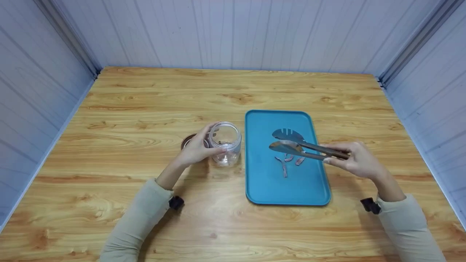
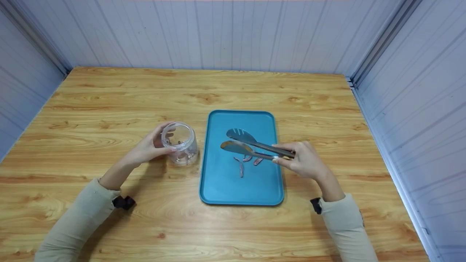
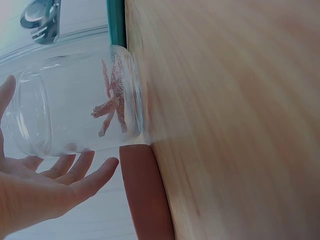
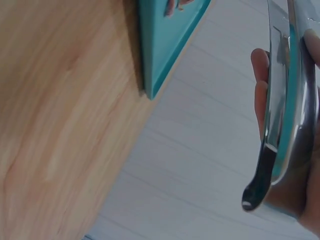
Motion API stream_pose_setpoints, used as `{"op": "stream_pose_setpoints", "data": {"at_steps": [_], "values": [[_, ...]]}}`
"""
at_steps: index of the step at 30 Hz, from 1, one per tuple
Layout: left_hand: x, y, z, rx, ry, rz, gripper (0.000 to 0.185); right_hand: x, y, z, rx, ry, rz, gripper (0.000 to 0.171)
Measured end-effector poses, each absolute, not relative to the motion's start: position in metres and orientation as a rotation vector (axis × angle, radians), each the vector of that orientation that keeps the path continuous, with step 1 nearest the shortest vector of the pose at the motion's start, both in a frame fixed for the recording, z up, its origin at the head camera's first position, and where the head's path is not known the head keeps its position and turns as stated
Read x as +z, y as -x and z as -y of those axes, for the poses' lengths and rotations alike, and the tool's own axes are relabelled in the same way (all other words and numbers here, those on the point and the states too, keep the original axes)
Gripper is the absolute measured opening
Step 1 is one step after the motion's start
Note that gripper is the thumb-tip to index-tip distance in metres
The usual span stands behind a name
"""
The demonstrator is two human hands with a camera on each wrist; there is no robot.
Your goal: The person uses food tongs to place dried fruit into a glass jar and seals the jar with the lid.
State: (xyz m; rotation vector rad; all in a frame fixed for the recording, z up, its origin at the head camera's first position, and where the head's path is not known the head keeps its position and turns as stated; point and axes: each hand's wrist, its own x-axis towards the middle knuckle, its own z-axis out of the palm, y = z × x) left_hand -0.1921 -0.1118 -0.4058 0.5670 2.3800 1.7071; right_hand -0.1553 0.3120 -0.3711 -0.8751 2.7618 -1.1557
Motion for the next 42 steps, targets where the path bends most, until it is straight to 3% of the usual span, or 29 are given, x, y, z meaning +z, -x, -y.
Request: {"op": "stream_pose_setpoints", "data": {"at_steps": [11, 20, 42], "values": [[-0.406, 0.192, 0.111, 1.686, -0.565, -2.404, 0.077, -0.386, 0.144, -0.337, -1.048, 0.834, -2.678, 0.029], [-0.377, 0.177, 0.106, 1.662, -0.559, -2.404, 0.074, -0.388, 0.136, -0.347, -0.999, 0.806, -2.658, 0.027], [-0.375, 0.175, 0.106, 1.674, -0.573, -2.408, 0.073, -0.393, 0.138, -0.33, -0.932, 0.785, -2.683, 0.025]]}}
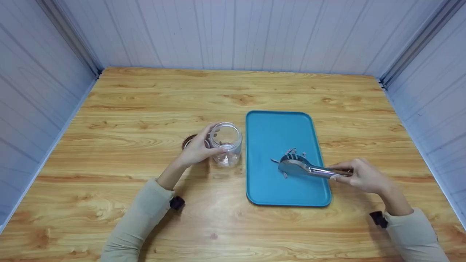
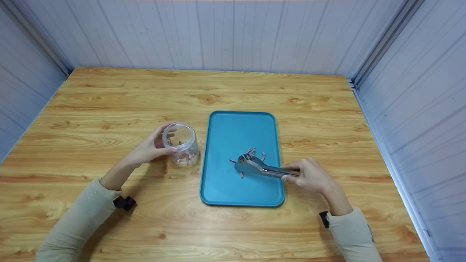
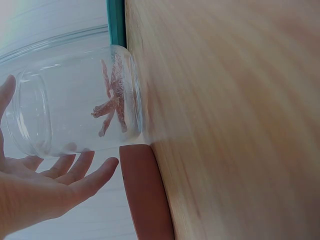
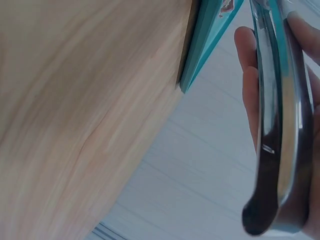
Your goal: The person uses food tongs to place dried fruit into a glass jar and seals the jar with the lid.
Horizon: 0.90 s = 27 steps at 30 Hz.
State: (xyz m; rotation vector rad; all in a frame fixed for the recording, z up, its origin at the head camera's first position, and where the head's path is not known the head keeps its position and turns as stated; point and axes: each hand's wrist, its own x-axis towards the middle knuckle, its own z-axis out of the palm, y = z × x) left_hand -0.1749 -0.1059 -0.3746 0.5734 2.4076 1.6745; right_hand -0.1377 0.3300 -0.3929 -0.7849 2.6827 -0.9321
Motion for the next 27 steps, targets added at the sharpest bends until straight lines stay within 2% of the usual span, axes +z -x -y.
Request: {"op": "stream_pose_setpoints", "data": {"at_steps": [5, 13, 27], "values": [[-0.378, 0.177, 0.106, 1.683, -0.581, -2.404, 0.074, -0.394, 0.139, -0.327, -0.933, 0.746, -2.671, 0.027], [-0.406, 0.192, 0.111, 1.705, -0.569, -2.405, 0.077, -0.397, 0.141, -0.325, -0.901, 0.813, -2.737, 0.019], [-0.408, 0.193, 0.111, 1.701, -0.588, -2.408, 0.078, -0.409, 0.141, -0.326, -0.932, 0.963, -2.813, 0.016]]}}
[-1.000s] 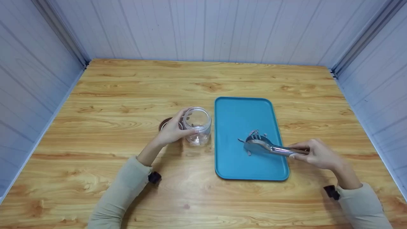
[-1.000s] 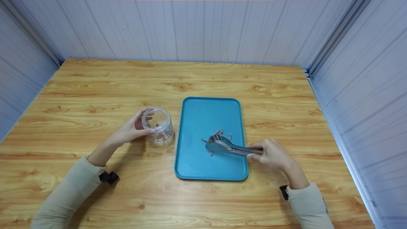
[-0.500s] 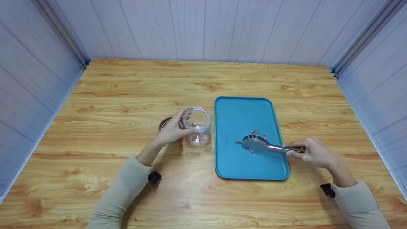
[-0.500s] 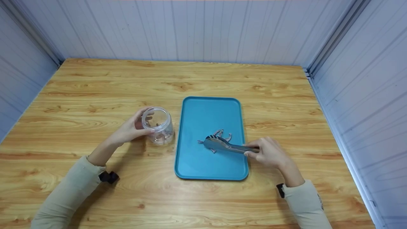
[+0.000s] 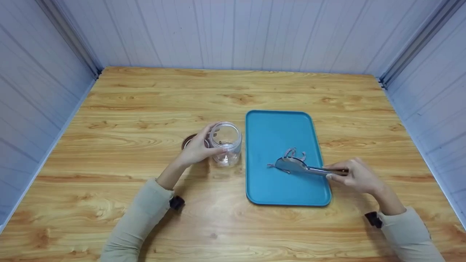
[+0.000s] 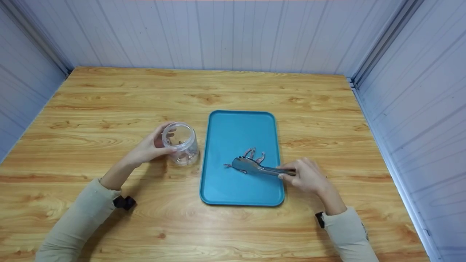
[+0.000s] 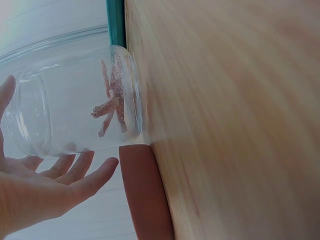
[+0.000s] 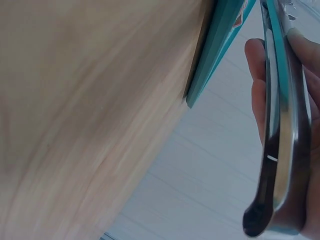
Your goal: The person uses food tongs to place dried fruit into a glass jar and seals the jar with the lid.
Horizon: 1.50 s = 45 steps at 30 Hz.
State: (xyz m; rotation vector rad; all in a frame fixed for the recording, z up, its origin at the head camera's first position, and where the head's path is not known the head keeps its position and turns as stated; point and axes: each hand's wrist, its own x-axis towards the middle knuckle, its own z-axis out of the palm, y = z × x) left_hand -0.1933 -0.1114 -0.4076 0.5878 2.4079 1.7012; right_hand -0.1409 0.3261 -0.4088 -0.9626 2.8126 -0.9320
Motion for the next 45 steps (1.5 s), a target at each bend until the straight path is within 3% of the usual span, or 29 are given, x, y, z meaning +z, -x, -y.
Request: {"op": "stream_pose_setpoints", "data": {"at_steps": [18, 28, 39, 45], "values": [[-0.376, 0.177, 0.106, 1.681, -0.562, -2.386, 0.072, -0.389, 0.145, -0.325, -1.091, 0.892, -2.781, 0.017], [-0.378, 0.178, 0.106, 1.698, -0.577, -2.372, 0.072, -0.345, 0.143, -0.303, -1.067, 0.913, -2.838, 0.016], [-0.376, 0.176, 0.107, 1.687, -0.558, -2.387, 0.072, -0.329, 0.152, -0.29, -1.129, 1.015, -2.835, 0.017], [-0.398, 0.188, 0.109, 1.711, -0.59, -2.395, 0.074, -0.32, 0.157, -0.28, -1.121, 1.028, -2.829, 0.019]]}}
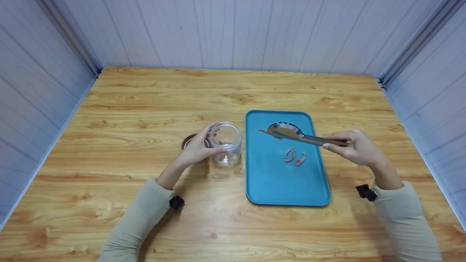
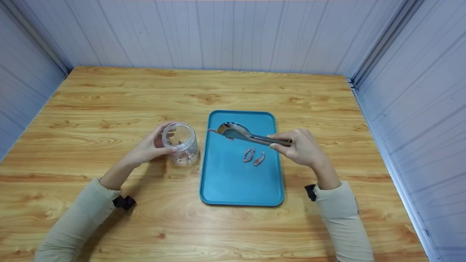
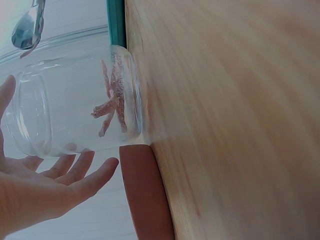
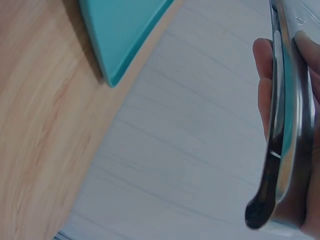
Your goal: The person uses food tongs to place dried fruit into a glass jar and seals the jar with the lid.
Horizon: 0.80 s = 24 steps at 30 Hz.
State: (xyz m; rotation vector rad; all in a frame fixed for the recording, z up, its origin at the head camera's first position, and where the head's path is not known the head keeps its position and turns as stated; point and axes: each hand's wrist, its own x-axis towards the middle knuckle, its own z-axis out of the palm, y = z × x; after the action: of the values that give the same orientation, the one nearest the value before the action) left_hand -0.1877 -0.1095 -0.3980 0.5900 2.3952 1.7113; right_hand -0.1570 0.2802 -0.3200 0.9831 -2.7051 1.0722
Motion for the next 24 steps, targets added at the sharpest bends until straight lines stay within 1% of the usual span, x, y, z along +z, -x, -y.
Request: {"op": "stream_pose_setpoints", "data": {"at_steps": [3, 7, 14, 20, 24], "values": [[-0.407, 0.192, 0.111, 1.724, -0.603, -2.39, 0.074, -0.316, 0.16, -0.275, 1.037, -0.998, 2.698, 0.019], [-0.408, 0.193, 0.111, 1.732, -0.604, -2.384, 0.074, -0.313, 0.164, -0.266, 1.013, -1.053, 2.658, 0.019], [-0.381, 0.179, 0.107, 1.674, -0.544, -2.405, 0.074, -0.31, 0.172, -0.249, 1.065, -1.193, 2.527, 0.022], [-0.405, 0.193, 0.11, 1.682, -0.553, -2.415, 0.077, -0.31, 0.177, -0.234, 1.086, -1.261, 2.468, 0.022], [-0.406, 0.193, 0.111, 1.69, -0.589, -2.421, 0.075, -0.313, 0.179, -0.225, 1.107, -1.25, 2.483, 0.021]]}}
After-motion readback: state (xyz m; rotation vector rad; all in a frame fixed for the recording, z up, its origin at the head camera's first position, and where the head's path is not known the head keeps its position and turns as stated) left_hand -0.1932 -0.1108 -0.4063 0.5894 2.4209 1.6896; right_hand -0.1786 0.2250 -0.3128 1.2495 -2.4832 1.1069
